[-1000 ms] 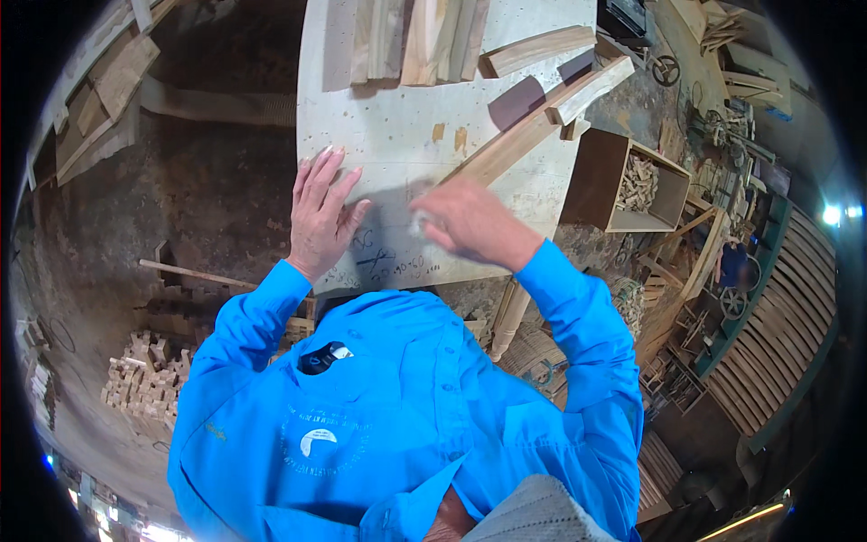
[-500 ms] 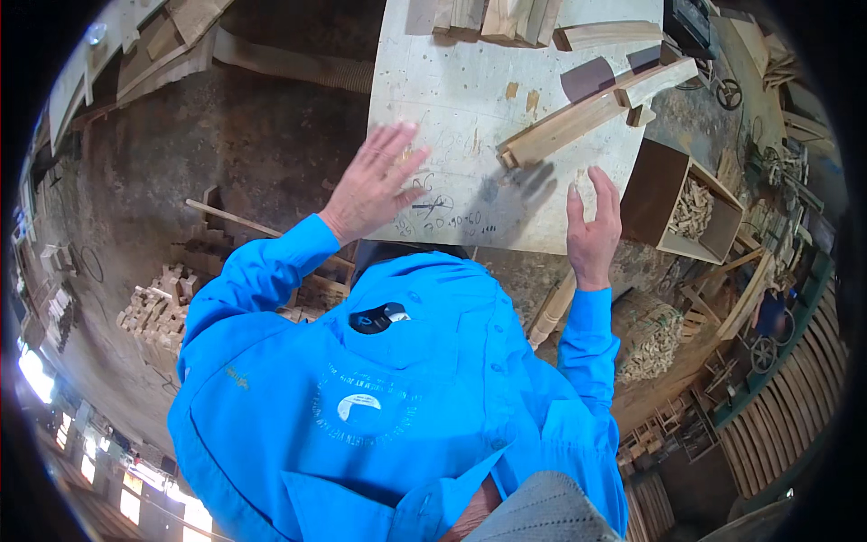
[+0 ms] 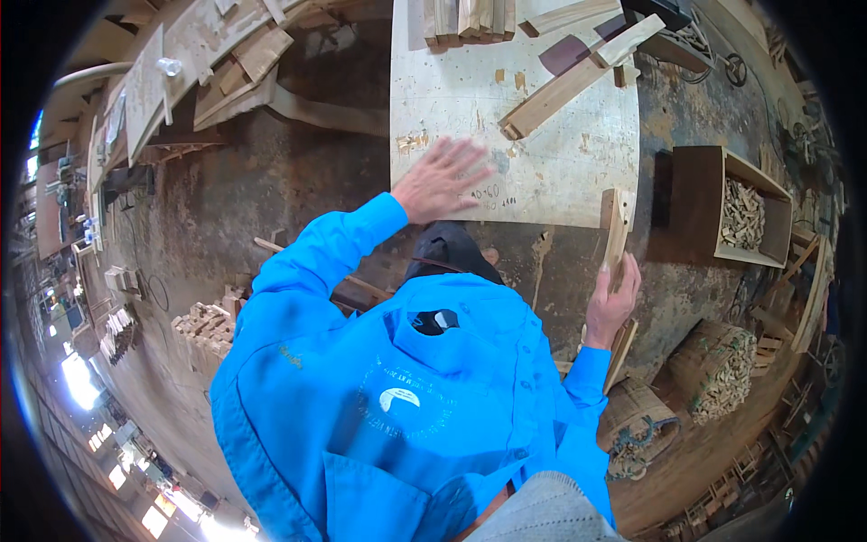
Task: The person sands wooden furniture components by hand with sandpaper, then checks their fit.
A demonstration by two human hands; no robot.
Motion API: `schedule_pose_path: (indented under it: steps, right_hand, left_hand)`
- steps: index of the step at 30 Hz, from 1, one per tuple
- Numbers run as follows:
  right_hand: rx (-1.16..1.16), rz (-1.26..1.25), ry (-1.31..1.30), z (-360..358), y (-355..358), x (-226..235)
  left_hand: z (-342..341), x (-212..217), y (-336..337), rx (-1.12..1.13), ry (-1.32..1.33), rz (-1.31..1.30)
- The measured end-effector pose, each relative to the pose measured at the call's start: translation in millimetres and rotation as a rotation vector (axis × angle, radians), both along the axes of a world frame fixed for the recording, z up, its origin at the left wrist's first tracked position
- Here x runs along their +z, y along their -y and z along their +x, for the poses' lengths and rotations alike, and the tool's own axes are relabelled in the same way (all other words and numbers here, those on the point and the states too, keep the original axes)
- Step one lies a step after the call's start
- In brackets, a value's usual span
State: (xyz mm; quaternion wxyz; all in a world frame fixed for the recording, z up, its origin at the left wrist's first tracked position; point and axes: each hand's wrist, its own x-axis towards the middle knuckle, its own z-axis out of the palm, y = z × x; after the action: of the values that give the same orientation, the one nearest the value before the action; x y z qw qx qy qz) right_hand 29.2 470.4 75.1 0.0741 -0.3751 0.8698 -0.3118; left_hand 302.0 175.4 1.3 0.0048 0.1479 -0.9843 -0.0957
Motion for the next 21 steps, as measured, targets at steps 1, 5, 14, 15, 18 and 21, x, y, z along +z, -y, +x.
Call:
schedule_pose_path:
  steps: [1, 5, 14, 15, 18, 21]
  right_hand:
    - [-0.046, -0.003, 0.013, 2, -11, -3]
    - [-0.134, -0.033, 0.059, 8, -43, -13]
    - [-0.088, -0.069, 0.008, 3, -49, -22]
    - [-0.097, -0.078, 0.001, 3, -48, -25]
    - [-0.111, -0.028, 0.022, 2, -45, -38]
    - [-0.120, 0.042, 0.103, 0, -42, -46]
  left_hand:
    - [3, 0, 12, -0.004, 0.000, -0.023]
    - [19, 4, 60, 0.273, 0.100, -0.179]
    - [68, -2, 130, 1.032, 0.104, -0.129]
    - [64, -2, 126, 0.885, -0.002, -0.144]
    - [38, -2, 101, 0.543, -0.081, -0.047]
    - [9, 12, 85, 0.546, 0.038, -0.133]
